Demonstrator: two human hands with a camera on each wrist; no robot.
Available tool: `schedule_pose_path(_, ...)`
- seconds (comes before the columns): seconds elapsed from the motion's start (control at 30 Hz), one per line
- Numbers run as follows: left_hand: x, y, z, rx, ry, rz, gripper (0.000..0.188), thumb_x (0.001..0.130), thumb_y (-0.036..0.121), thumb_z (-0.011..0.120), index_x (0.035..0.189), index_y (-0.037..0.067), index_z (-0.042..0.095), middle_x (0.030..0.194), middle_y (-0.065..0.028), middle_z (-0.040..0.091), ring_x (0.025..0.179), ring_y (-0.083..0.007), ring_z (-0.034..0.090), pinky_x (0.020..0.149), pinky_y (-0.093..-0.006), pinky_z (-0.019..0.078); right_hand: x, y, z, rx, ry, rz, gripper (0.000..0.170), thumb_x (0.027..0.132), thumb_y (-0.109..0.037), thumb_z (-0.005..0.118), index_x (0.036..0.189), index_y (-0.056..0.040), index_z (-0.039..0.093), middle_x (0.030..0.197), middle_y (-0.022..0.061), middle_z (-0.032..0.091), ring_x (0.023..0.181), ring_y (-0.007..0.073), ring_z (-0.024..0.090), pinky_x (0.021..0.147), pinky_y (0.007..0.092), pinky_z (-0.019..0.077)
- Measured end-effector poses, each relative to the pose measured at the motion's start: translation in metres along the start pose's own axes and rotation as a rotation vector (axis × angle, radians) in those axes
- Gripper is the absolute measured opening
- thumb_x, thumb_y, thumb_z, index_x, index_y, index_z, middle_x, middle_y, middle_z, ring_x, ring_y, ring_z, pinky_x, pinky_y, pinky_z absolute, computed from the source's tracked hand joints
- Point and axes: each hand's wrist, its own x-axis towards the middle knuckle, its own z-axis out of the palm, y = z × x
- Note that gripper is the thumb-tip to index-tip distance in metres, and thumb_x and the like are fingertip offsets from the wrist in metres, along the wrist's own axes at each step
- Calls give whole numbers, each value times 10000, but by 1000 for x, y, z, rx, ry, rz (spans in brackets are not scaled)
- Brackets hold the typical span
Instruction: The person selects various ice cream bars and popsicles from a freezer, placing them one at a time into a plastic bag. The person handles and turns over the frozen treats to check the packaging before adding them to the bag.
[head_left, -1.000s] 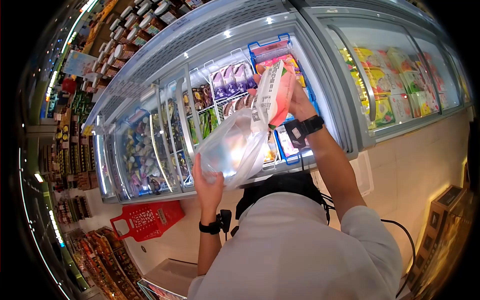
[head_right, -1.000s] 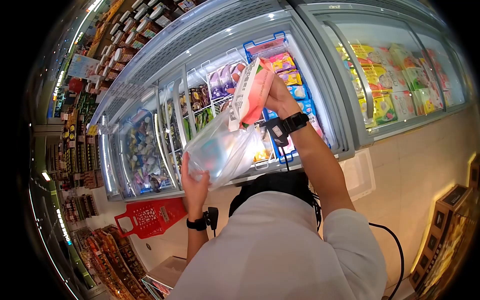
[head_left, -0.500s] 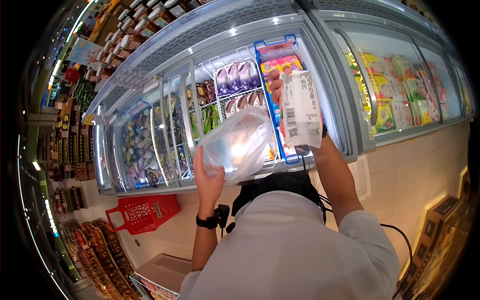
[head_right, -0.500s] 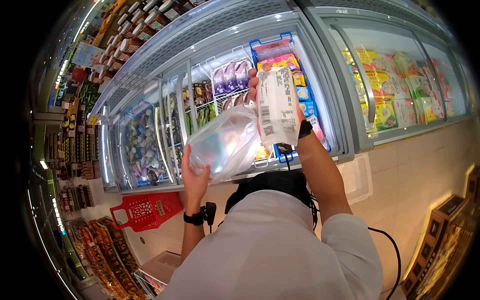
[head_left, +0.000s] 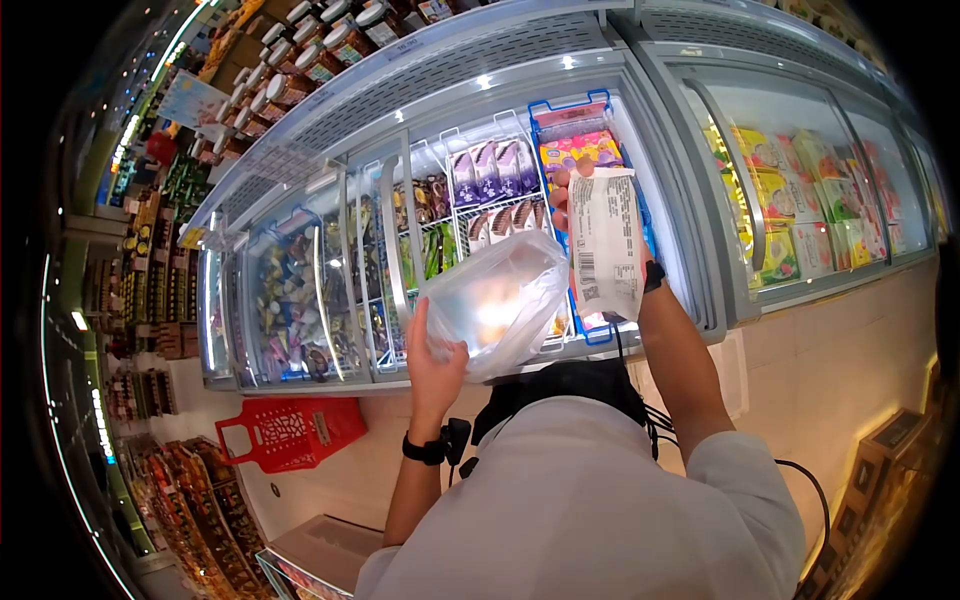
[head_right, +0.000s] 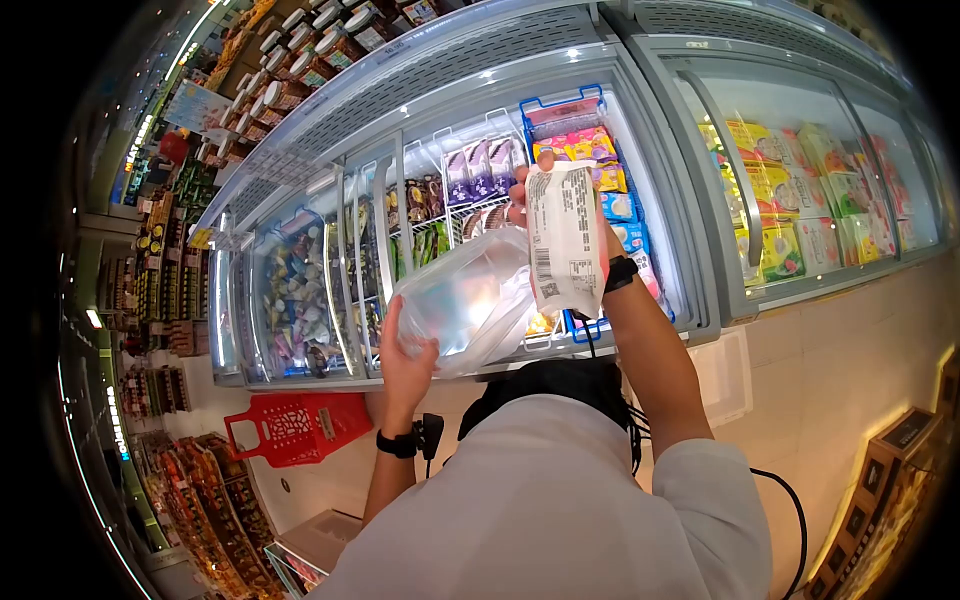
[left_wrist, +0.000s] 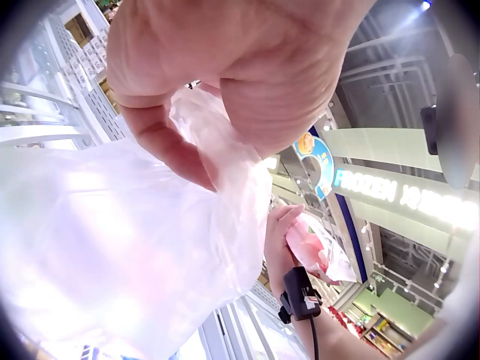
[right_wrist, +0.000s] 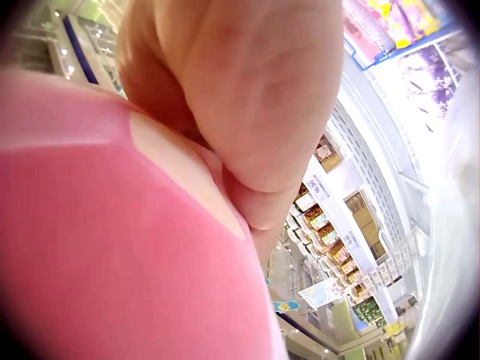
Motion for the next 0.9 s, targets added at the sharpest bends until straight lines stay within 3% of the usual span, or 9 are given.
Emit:
schedule_pose_path(0.1,1,9,-1,16,0,51,799,765,-37,675,1505,-3,375,1460,-216,437,1299,-284,498,923,-318,510,6,2,-2,-75,8,23,523,766,-433,842,1113,-124,601,1181,106,545,1134,272,573,1014,475,507)
schedule_pose_path(0.23,0,10,-2,59,-10,61,806,763,-17,691,1502,-5,370,1468,-229,419,1346,-333,454,1022,-364,458,17,7,-9,36,22,10,380,875,-402,746,1095,-125,608,1176,109,572,1133,275,597,1005,488,527)
schedule_pose_path(0.37,2,12,0,6,-25,-25,822,754,-10,697,1503,-14,358,1484,-236,395,1372,-354,422,1093,-387,397,22,1,-22,50,344,77,282,954,-348,654,1077,-98,612,1113,130,617,1024,273,655,967,452,558)
schedule_pose_path(0.4,1,12,0,-18,-29,-58,829,751,-9,697,1505,-17,353,1489,-238,387,1379,-355,415,1106,-390,384,24,13,9,-205,532,-56,239,983,-302,617,1064,-77,616,1060,122,651,933,262,679,890,414,584)
schedule_pose_path(0.53,2,7,5,131,-63,55,861,743,-14,693,1516,-39,314,1512,-244,358,1407,-362,383,1148,-398,326,26,27,-37,-922,671,-29,195,987,-218,613,1065,-44,659,1016,93,693,812,226,679,743,368,569)
schedule_pose_path(0.63,6,4,11,109,-74,39,882,746,-8,698,1522,-57,281,1524,-250,346,1419,-361,369,1158,-397,311,18,53,-33,-1719,455,-127,162,974,-152,614,981,1,666,886,63,680,806,150,661,717,298,527)
schedule_pose_path(0.7,8,5,16,73,-78,28,895,754,3,712,1524,-69,263,1534,-252,340,1427,-352,360,1160,-395,308,12,76,-28,-1922,324,-198,134,906,-131,669,925,0,692,847,120,637,780,251,639,731,346,508)
schedule_pose_path(0.77,9,-3,23,25,-71,-4,898,769,-5,713,1534,-70,247,1522,-243,359,1386,-304,411,1106,-376,387,1,98,-33,-2003,251,-23,165,895,-185,649,911,-36,719,860,150,624,859,336,623,793,422,493)
schedule_pose_path(0.9,8,-24,37,-55,-103,-9,921,796,-32,710,1548,-76,180,1519,-231,352,1320,-249,469,1039,-344,465,-15,138,-79,-1969,17,137,138,885,-170,640,838,-54,699,872,148,612,854,335,609,769,444,484)
